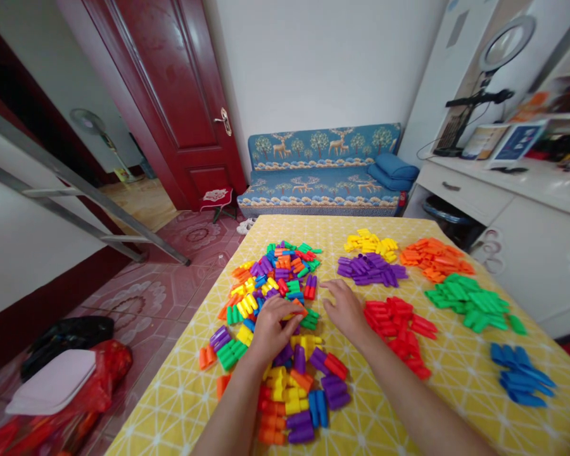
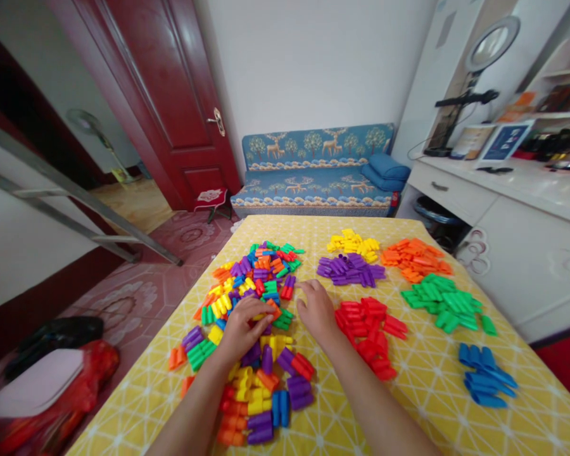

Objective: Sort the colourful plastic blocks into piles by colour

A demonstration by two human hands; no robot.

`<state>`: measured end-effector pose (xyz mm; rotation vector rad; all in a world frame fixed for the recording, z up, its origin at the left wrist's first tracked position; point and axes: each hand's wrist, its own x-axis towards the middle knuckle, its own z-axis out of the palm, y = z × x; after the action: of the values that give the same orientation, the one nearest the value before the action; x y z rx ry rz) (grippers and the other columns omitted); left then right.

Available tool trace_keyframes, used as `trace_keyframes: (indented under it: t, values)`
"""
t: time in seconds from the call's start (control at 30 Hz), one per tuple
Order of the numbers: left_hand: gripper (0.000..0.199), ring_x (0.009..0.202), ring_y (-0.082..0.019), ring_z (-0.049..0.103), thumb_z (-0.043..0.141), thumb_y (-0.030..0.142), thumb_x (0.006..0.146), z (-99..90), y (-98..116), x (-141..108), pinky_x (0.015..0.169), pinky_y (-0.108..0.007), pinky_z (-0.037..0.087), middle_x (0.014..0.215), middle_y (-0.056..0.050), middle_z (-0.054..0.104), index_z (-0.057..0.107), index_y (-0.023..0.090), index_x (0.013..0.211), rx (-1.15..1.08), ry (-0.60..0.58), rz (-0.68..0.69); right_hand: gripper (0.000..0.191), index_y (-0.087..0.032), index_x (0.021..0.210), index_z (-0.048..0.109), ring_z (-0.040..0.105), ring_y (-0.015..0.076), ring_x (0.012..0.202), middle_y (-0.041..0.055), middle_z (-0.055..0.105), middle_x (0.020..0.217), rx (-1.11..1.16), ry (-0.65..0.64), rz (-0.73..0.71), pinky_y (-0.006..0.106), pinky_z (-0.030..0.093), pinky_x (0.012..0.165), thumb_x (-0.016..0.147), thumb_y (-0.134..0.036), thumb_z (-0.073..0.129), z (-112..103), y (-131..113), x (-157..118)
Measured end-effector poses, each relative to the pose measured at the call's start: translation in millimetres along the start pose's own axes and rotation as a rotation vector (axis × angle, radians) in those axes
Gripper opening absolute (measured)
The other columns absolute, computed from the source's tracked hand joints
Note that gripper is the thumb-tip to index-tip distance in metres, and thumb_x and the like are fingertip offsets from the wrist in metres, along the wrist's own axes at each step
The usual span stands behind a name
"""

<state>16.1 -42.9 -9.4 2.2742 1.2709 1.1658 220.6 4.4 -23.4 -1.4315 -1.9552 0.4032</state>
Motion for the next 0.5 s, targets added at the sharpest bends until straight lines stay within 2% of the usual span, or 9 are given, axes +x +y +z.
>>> trace_keyframes:
  t: [0.1, 0.17, 0.3, 0.4, 0.5]
  values:
    - [0.015, 0.083, -0.019, 0.064, 0.059, 0.028, 0.088, -0.9, 0.5, 0.6, 0.086, -0.039, 0.046, 0.087, -0.006, 0.073, 0.072, 0.023, 0.091, 0.01, -0.017, 0.016, 0.061, -0.022, 0.134, 0.051, 0.042, 0.0264, 0.123, 0.0111, 0.046, 0.133, -0.142, -0.122, -0.051, 0.039, 0.035, 0.103, 0.074, -0.015, 0.059, 6.4, -5.2, 7.4]
    - [0.016, 0.083, -0.019, 0.064, 0.058, 0.028, 0.089, -2.0, 1.6, 1.1, 0.087, -0.039, 0.045, 0.087, -0.006, 0.073, 0.073, 0.023, 0.09, 0.025, -0.025, 0.02, 0.065, -0.026, 0.137, 0.048, 0.039, 0.0286, 0.125, 0.01, 0.04, 0.141, -0.224, -0.178, -0.074, 0.041, 0.033, 0.103, 0.074, -0.019, 0.061, 11.8, -9.4, 15.5]
    - [0.014, 0.081, -0.018, 0.064, 0.06, 0.027, 0.088, -3.4, 3.2, 1.6, 0.085, -0.038, 0.046, 0.085, -0.005, 0.073, 0.073, 0.022, 0.089, 0.046, -0.032, 0.026, 0.048, -0.026, 0.125, 0.059, 0.045, 0.0274, 0.114, 0.0102, 0.053, 0.127, -0.281, -0.186, -0.077, 0.04, 0.036, 0.098, 0.077, -0.022, 0.06, 20.1, -12.8, 25.8]
    - [0.014, 0.085, -0.019, 0.064, 0.06, 0.026, 0.087, -2.2, 2.1, 0.4, 0.085, -0.037, 0.047, 0.088, -0.005, 0.073, 0.072, 0.023, 0.093, 0.04, -0.029, 0.017, 0.036, -0.02, 0.116, 0.062, 0.051, 0.0252, 0.107, 0.0111, 0.061, 0.112, -0.121, -0.09, -0.009, 0.038, 0.038, 0.096, 0.081, -0.026, 0.056, 21.4, -12.2, 20.3]
    - [0.022, 0.098, -0.021, 0.063, 0.06, 0.029, 0.087, -0.5, -0.2, -1.7, 0.091, -0.038, 0.047, 0.104, -0.008, 0.07, 0.069, 0.024, 0.106, 0.034, 0.015, -0.027, 0.029, -0.021, 0.106, 0.061, 0.06, 0.0222, 0.095, 0.0074, 0.066, 0.1, 0.319, 0.006, 0.148, 0.035, 0.045, 0.083, 0.09, -0.038, 0.043, 18.5, -14.5, 3.3]
